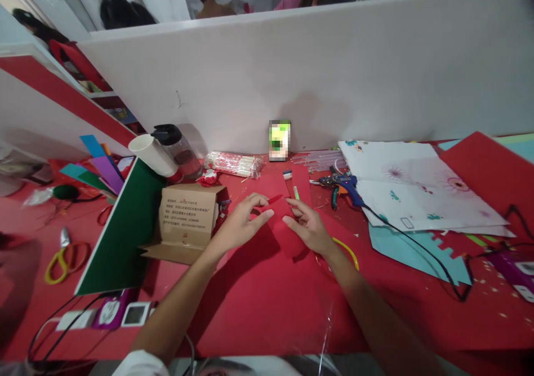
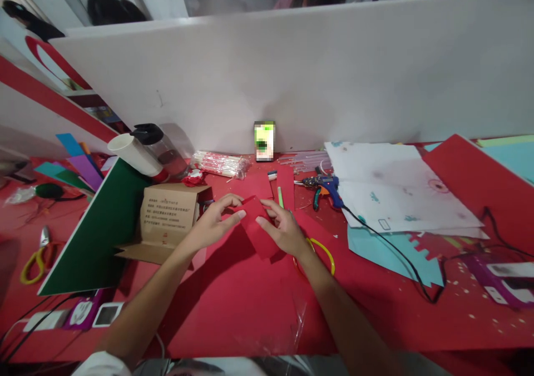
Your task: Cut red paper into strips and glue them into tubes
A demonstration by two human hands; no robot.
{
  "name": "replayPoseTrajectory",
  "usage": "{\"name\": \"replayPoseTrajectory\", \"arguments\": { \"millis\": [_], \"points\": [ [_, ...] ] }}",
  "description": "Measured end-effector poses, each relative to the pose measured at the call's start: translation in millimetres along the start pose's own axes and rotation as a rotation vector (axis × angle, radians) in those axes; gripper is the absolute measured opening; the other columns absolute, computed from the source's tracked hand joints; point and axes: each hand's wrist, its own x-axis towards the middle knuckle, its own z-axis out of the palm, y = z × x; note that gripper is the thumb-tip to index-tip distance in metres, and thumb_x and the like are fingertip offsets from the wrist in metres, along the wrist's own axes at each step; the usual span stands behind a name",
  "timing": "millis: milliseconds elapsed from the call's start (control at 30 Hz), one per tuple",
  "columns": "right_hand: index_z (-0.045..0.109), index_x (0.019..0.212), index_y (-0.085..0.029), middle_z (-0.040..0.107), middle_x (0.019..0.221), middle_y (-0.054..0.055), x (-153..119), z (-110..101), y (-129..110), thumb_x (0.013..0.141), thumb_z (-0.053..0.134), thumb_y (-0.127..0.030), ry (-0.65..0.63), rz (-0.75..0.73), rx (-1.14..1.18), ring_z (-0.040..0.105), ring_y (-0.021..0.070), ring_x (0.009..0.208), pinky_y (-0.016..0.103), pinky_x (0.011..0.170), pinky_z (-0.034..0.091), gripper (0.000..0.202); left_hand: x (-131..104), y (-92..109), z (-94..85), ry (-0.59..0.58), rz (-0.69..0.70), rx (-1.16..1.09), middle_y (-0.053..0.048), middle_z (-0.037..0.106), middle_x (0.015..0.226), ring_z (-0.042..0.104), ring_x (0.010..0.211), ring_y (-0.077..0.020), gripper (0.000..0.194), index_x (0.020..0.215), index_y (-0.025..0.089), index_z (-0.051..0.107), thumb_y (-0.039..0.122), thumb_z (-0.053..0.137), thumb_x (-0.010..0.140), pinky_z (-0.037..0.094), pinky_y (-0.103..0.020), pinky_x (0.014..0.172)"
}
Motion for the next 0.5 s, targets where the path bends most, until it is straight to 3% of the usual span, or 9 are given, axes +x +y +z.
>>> {"name": "replayPoseTrajectory", "arguments": {
  "millis": [167,333,500],
  "points": [
    [0.056,0.137,-0.027,0.076,0.102,0.006,0.9,-2.6,-12.1,0.091,0.068,-0.049,-0.052,0.059,0.101,0.074,0.0221,0.085,0.034,0.072,0.058,0.053,4.4,-7.8,-3.0,-0.032,-0.066,-0.048,-0.001,0.065,0.087,0.060,0.081,-0.0153,0.026,0.088,0.018,0.063,0.043,0.062,0.095,0.047,-0.026,0.075],
    [0.057,0.138,-0.029,0.070,0.097,0.003,5.2,-4.0,-10.8,0.091,0.069,-0.044,-0.021,0.040,0.066,0.068,0.0181,0.086,0.032,0.078,0.055,0.051,6.3,-8.8,-5.4,-0.041,-0.115,-0.054,0.003,0.057,0.071,0.050,0.065,-0.0116,0.031,0.079,0.017,0.060,0.046,0.065,0.091,0.039,-0.025,0.064],
    [0.059,0.135,-0.032,0.071,0.113,0.004,8.9,-4.8,-1.2,0.086,0.074,-0.048,0.000,0.120,0.243,0.070,0.0199,0.095,0.032,0.082,0.056,0.054,4.3,-4.9,-10.1,-0.057,-0.118,-0.072,0.003,0.058,0.072,0.051,0.068,-0.0123,0.033,0.076,0.018,0.059,0.047,0.065,0.089,0.038,-0.025,0.066]
  ]
}}
